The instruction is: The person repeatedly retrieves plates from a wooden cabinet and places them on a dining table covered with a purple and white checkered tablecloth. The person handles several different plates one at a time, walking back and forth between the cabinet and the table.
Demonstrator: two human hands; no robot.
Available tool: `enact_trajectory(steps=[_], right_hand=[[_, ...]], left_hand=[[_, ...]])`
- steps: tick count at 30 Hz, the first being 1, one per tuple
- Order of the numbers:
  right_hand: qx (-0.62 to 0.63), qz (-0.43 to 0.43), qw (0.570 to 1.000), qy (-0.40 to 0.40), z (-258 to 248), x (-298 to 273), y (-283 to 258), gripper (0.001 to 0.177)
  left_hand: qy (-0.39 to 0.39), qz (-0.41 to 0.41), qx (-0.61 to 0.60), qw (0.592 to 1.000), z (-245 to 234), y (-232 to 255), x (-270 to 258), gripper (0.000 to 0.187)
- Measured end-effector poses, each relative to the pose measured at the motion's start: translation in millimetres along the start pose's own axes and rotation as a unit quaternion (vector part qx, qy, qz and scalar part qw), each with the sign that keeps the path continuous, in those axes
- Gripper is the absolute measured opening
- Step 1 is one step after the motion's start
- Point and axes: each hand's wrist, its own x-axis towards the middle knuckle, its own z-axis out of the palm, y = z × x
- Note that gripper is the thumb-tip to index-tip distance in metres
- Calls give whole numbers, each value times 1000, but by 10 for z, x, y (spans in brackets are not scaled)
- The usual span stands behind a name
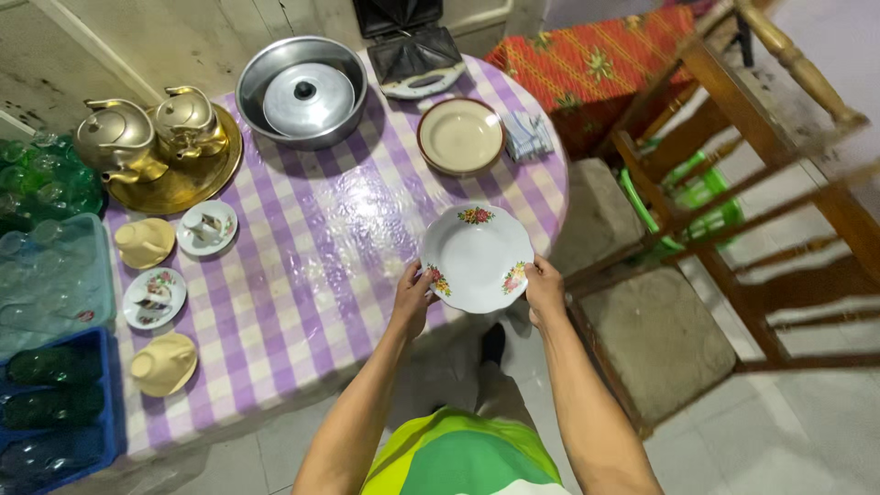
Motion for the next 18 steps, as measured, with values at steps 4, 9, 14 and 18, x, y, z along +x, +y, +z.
enact_trajectory(steps=[4,9,14,18], right_hand=[[-7,24,1000,-14,159,737,-223,33],[-64,18,997,-49,341,1514,-606,32],[-131,35,988,-73,495,2217,-788,34],[-122,5,986,-110,615,2672,-724,32]], left_hand=[[9,16,-5,1000,255,191,502,39],[71,30,17,997,569,374,1164,39],[122,53,24,991,793,512,1708,38],[155,66,70,983,900,644,1950,42]])
